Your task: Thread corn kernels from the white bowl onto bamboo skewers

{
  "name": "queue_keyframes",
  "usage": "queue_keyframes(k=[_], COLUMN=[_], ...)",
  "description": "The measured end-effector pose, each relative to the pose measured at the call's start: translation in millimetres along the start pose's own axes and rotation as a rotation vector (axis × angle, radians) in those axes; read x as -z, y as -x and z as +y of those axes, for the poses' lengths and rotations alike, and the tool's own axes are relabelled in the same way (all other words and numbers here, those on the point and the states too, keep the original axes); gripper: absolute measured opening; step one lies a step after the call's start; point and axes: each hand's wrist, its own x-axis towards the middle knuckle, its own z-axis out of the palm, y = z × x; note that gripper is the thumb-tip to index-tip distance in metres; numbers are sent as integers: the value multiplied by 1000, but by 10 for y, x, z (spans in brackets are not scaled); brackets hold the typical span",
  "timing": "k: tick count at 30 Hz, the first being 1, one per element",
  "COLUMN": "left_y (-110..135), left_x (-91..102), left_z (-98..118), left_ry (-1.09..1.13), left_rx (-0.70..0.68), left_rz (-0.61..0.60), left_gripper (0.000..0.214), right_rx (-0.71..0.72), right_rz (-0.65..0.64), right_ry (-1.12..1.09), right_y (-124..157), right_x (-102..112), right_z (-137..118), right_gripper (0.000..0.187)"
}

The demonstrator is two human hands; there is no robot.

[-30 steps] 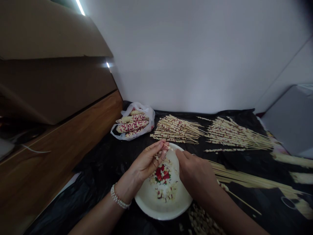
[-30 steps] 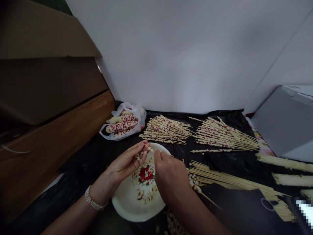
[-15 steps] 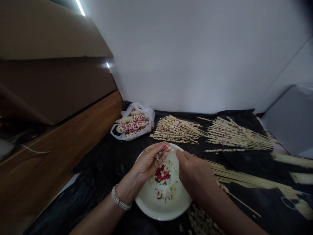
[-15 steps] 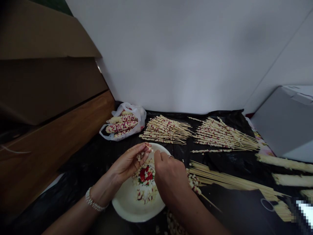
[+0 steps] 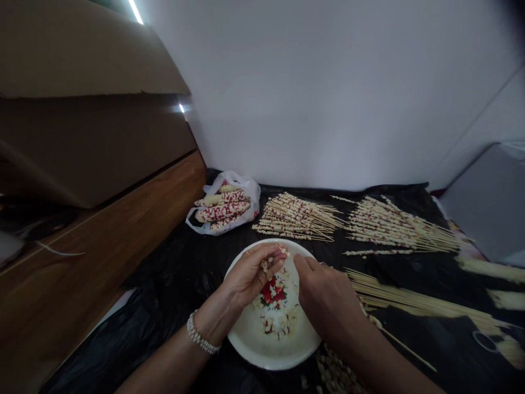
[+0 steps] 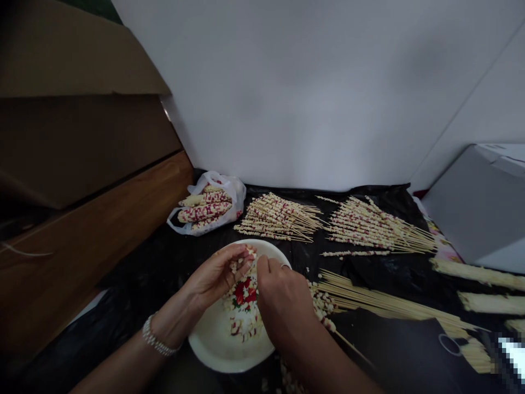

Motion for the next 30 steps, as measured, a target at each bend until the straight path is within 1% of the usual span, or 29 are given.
queue_keyframes(k=[5, 8, 12, 15, 17, 19, 21, 26, 28, 30], left_y=[-7, 8, 49, 64, 64, 59, 54, 37, 29, 22], left_x=[22, 11, 4, 20, 30, 31, 23, 18, 27, 37], left_z=[-24, -33, 12, 79, 116, 134, 135, 116, 117, 123], left_ry=[-45, -30, 54, 77, 54, 38, 40, 55, 54, 47], left_rx=[-6, 26, 95, 104, 83, 71, 64, 24, 33, 53], left_rz=[-58, -102, -162, -192, -183, -147, -110, -86, -77, -71], left_gripper=[5, 5, 6, 21, 33, 35, 31, 21, 15, 17], right_rx=[-7, -26, -54, -83, -83, -77, -65, -39, -35, -32], right_rz=[-30, -72, -115, -83, -59, -47, -41, -13, -9, -15], right_ry=[5, 4, -10, 16, 21, 14, 1, -15, -19, -25], right_y=[4, -16, -49, -58, -55, -50, -43, -34, -33, -33], right_x=[8, 43, 114, 152, 158, 149, 131, 100, 97, 97], right_z=[-18, -22, 19, 58, 68, 63, 53, 48, 51, 52], right_gripper=[20, 20, 19, 15, 14, 15, 16, 16, 15, 16])
